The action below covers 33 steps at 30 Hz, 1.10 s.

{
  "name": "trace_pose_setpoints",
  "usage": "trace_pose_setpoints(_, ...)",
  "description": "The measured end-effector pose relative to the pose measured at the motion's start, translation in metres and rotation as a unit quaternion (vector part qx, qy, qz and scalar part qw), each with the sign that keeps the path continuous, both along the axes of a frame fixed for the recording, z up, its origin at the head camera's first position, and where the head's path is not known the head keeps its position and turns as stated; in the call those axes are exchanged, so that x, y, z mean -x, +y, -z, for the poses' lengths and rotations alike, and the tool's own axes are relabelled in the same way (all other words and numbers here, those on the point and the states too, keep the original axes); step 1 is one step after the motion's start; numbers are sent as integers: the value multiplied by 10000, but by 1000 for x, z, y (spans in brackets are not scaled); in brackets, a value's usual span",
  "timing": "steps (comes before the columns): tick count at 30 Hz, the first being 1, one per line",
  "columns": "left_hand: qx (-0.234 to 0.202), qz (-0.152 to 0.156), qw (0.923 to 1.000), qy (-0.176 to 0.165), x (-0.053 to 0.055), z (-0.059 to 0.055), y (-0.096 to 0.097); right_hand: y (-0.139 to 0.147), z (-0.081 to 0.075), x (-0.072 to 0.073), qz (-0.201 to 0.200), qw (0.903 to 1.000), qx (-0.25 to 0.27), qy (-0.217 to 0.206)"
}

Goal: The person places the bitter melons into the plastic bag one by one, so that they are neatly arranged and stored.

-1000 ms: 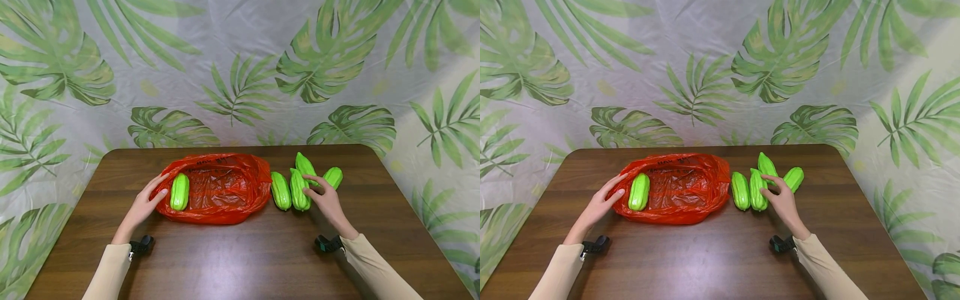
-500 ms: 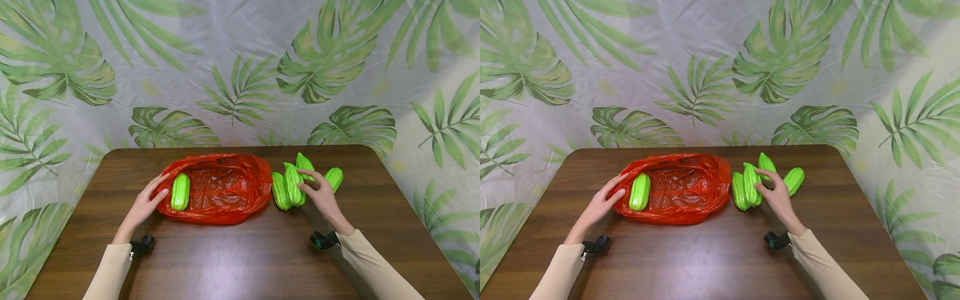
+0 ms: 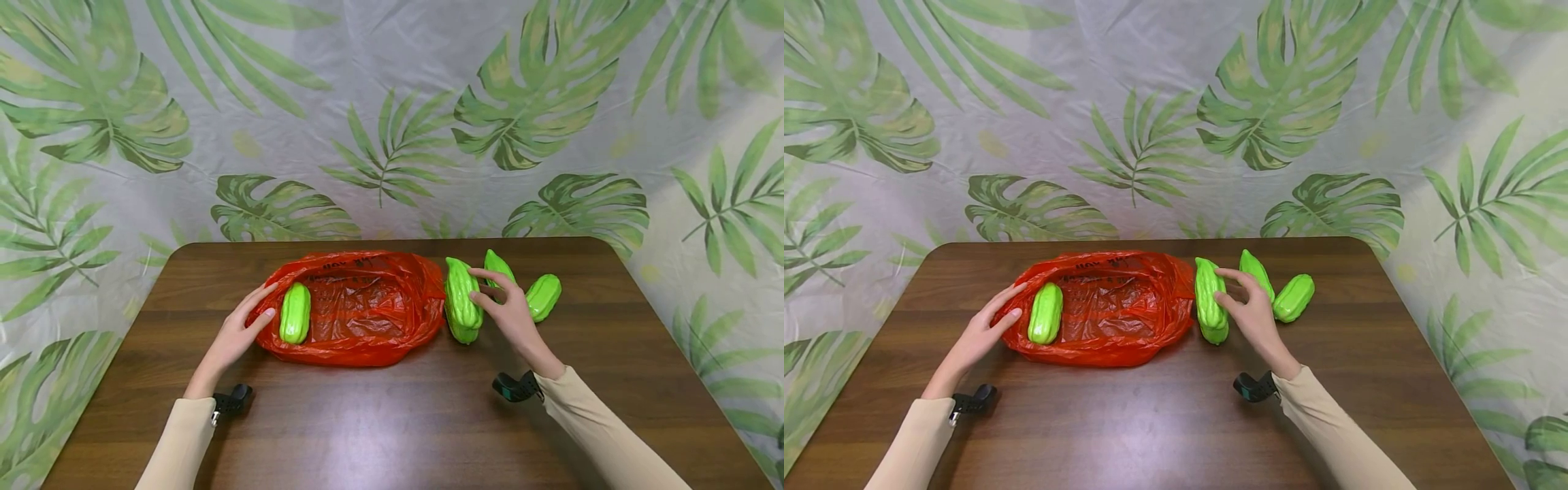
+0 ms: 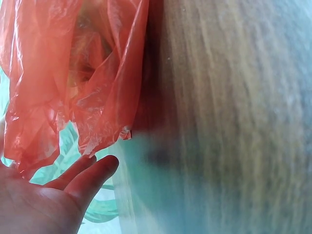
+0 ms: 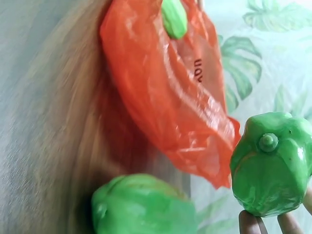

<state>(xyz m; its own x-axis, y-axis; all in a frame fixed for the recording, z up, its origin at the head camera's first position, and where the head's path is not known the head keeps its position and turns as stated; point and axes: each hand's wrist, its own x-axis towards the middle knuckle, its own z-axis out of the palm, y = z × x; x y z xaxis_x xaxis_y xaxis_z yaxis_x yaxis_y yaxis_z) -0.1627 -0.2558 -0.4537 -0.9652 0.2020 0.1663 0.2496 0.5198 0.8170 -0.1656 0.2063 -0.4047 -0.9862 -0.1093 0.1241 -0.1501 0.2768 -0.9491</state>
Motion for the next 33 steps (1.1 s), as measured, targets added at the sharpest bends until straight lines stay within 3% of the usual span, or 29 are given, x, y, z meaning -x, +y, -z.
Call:
trace_pose_setpoints(14,40,-22,10000,-26,0,-1,0,-33,-8,7,-362,9983,338,321)
trace_pose_setpoints(33,37,-24,10000,-43,1,-2,0,-82,-3,17,-620,9975,258,201)
